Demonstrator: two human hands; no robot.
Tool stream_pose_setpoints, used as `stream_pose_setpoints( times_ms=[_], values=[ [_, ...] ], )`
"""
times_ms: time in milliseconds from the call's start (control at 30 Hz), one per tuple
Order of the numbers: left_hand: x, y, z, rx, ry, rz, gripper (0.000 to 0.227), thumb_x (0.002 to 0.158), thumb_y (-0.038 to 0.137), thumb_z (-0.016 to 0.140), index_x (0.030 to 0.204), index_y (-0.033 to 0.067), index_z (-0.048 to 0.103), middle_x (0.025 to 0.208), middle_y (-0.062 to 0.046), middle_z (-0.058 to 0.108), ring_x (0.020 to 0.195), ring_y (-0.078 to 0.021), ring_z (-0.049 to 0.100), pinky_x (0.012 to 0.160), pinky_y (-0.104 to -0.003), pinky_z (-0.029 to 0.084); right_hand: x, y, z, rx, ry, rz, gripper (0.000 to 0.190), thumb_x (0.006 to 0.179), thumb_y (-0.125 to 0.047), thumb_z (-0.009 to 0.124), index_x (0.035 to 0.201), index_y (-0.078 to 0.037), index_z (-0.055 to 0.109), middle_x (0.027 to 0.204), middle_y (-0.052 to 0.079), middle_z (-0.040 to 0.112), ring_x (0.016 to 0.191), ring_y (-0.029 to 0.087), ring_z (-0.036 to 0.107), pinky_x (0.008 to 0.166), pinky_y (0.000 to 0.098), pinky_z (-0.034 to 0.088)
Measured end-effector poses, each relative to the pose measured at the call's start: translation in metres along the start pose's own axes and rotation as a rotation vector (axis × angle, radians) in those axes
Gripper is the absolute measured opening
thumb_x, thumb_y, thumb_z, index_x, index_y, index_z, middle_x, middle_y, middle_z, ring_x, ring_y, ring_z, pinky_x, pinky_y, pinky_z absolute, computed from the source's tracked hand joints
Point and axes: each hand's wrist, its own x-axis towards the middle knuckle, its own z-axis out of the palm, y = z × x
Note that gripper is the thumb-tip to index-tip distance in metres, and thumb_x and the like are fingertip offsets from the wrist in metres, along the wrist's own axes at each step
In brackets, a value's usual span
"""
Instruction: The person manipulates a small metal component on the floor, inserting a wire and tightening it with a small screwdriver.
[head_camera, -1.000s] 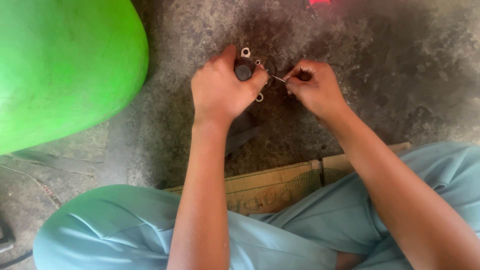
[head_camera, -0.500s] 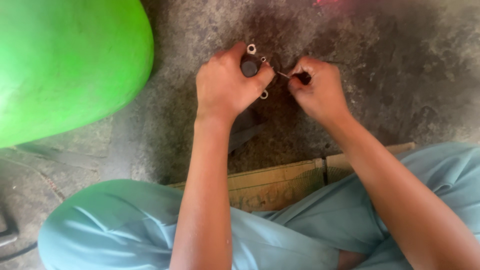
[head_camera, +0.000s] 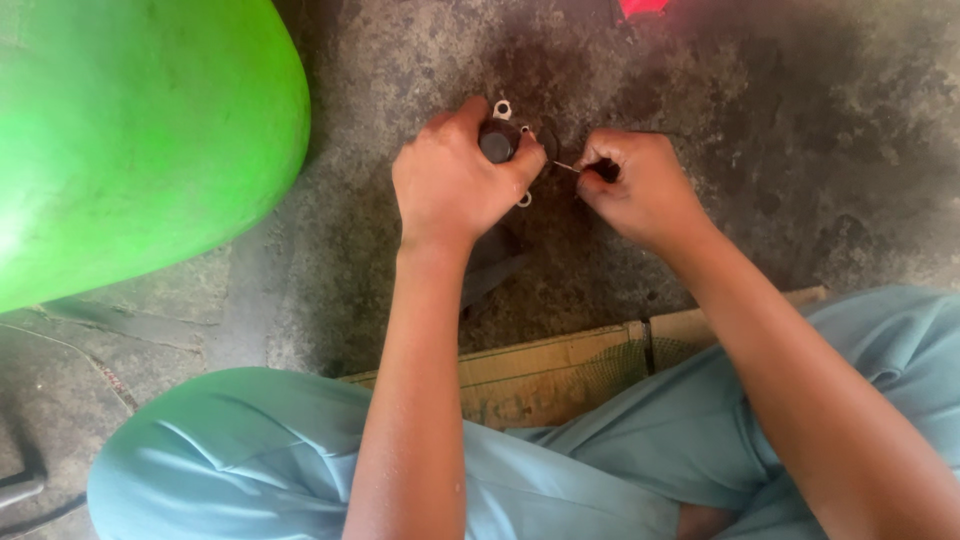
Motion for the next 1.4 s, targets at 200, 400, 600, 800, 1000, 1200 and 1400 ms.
stream_pose_setpoints(
  times_ms=[200,400,600,800,1000,1200,1400],
  values=[
    [0.003,-0.002,-0.003,-0.013,-0.032,0.031,0.036,0.074,0.045,0.076,0.089,0.0121,0.072,0.086,-0.014,0.075,0.079,-0.0393,0.073,0.072,-0.051,0.057,0.003,-0.010,0.010,-0.077,0.120,-0.069,0.015,0.081,0.006,0.068,0.094,0.004,0.061,0.081,0.020,0.062,0.067,0.031,0.059,0.062,0.0391,0.047],
    [-0.001,0.005,0.001,0.024,0.030,-0.033,0.038,0.074,0.046,0.076,0.091,0.0117,0.073,0.087,-0.017,0.075,0.079,-0.0415,0.073,0.072,-0.052,0.058,-0.003,-0.006,0.000,-0.093,0.052,-0.180,0.016,0.079,0.005,0.070,0.093,0.001,0.064,0.084,0.022,0.065,0.073,0.036,0.064,0.066,0.0398,0.051],
    [0.001,-0.003,0.005,0.001,0.061,0.068,0.038,0.073,0.045,0.076,0.090,0.0103,0.073,0.082,-0.016,0.075,0.075,-0.0379,0.074,0.067,-0.051,0.058,-0.004,-0.002,0.007,-0.101,0.109,-0.114,0.015,0.081,0.004,0.071,0.095,0.001,0.065,0.083,0.021,0.065,0.068,0.032,0.064,0.065,0.0390,0.050],
    [0.000,0.001,0.005,-0.004,0.071,0.055,0.036,0.076,0.046,0.073,0.083,0.0108,0.071,0.075,-0.013,0.075,0.067,-0.0346,0.074,0.062,-0.048,0.059,-0.010,-0.006,-0.005,0.014,0.097,0.022,0.007,0.088,0.002,0.070,0.095,-0.001,0.067,0.080,0.011,0.068,0.067,0.018,0.060,0.063,0.0356,0.048],
    [-0.002,0.017,0.004,0.119,-0.053,0.043,0.065,0.081,0.072,0.063,0.077,0.0074,0.070,0.069,-0.016,0.073,0.062,-0.0353,0.074,0.057,-0.047,0.059,-0.008,-0.003,0.012,0.002,0.145,0.015,0.014,0.085,0.002,0.072,0.097,0.001,0.065,0.089,0.015,0.069,0.074,0.022,0.067,0.067,0.0346,0.051],
    [0.001,0.005,0.003,0.129,-0.067,0.148,0.073,0.087,0.075,0.063,0.078,0.0026,0.070,0.068,-0.020,0.071,0.063,-0.0397,0.073,0.057,-0.050,0.057,-0.003,-0.003,0.009,0.095,0.162,-0.130,0.013,0.086,0.005,0.067,0.098,0.000,0.065,0.093,0.015,0.071,0.083,0.024,0.071,0.073,0.0352,0.054],
    [-0.006,0.008,0.018,0.216,0.081,0.098,0.058,0.089,0.059,0.066,0.075,0.0025,0.070,0.070,-0.023,0.071,0.063,-0.0432,0.072,0.058,-0.051,0.058,-0.003,-0.012,0.007,-0.059,0.098,-0.208,0.015,0.080,0.004,0.072,0.090,0.001,0.061,0.085,0.019,0.066,0.075,0.036,0.066,0.066,0.0404,0.051]
  ],
)
